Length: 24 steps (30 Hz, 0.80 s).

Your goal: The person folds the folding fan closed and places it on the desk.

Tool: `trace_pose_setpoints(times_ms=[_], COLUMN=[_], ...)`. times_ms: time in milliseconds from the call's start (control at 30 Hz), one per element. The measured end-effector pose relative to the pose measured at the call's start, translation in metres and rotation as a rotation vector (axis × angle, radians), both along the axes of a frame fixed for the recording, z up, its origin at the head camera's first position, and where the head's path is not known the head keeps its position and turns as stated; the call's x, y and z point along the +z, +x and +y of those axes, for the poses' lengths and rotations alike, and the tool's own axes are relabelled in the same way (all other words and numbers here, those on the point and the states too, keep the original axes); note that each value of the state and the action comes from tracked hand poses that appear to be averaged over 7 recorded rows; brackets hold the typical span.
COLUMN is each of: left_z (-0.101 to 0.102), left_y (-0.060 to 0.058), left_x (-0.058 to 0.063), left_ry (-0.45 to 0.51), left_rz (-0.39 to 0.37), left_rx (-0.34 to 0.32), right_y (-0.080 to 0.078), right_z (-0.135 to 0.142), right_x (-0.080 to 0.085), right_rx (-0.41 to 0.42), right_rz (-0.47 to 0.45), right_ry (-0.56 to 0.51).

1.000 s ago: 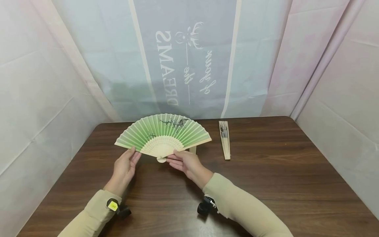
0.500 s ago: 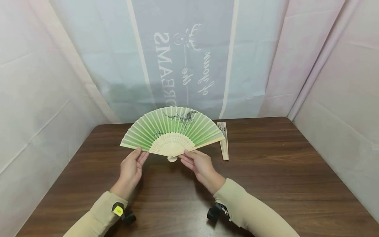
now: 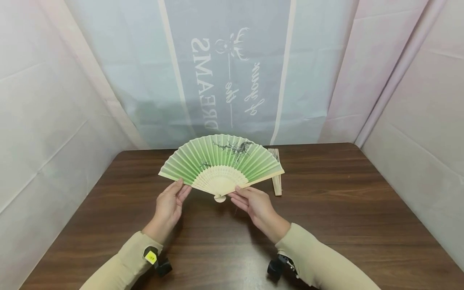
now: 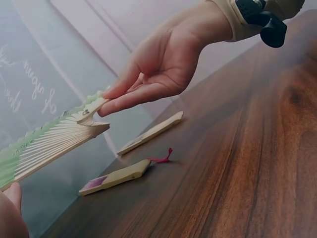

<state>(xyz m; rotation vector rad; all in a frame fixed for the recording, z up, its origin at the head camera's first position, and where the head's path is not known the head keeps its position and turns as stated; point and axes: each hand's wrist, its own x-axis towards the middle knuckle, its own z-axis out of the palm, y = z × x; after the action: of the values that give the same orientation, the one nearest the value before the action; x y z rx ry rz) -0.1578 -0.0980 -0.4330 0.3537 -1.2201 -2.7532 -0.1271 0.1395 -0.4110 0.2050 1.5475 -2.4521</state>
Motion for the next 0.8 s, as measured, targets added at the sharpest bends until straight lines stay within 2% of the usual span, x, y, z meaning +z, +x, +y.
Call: trace_pose_setpoints(times_ms=[333, 800], left_z=[0.003, 0.006], left_y=[-0.001, -0.002], left_x=[-0.002, -0.003], left_ry=[-0.056, -0.112], left_rz=[-0.033, -0.016], left_rx=[-0.044, -0.073], right_y=[0.002, 0.0], right_z=[0.01, 0.017], right_x=[-0.001, -0.003], right_rx=[0.063, 0.126], right_rz=[0.018, 0.033], right_ry=[0.058, 0.121])
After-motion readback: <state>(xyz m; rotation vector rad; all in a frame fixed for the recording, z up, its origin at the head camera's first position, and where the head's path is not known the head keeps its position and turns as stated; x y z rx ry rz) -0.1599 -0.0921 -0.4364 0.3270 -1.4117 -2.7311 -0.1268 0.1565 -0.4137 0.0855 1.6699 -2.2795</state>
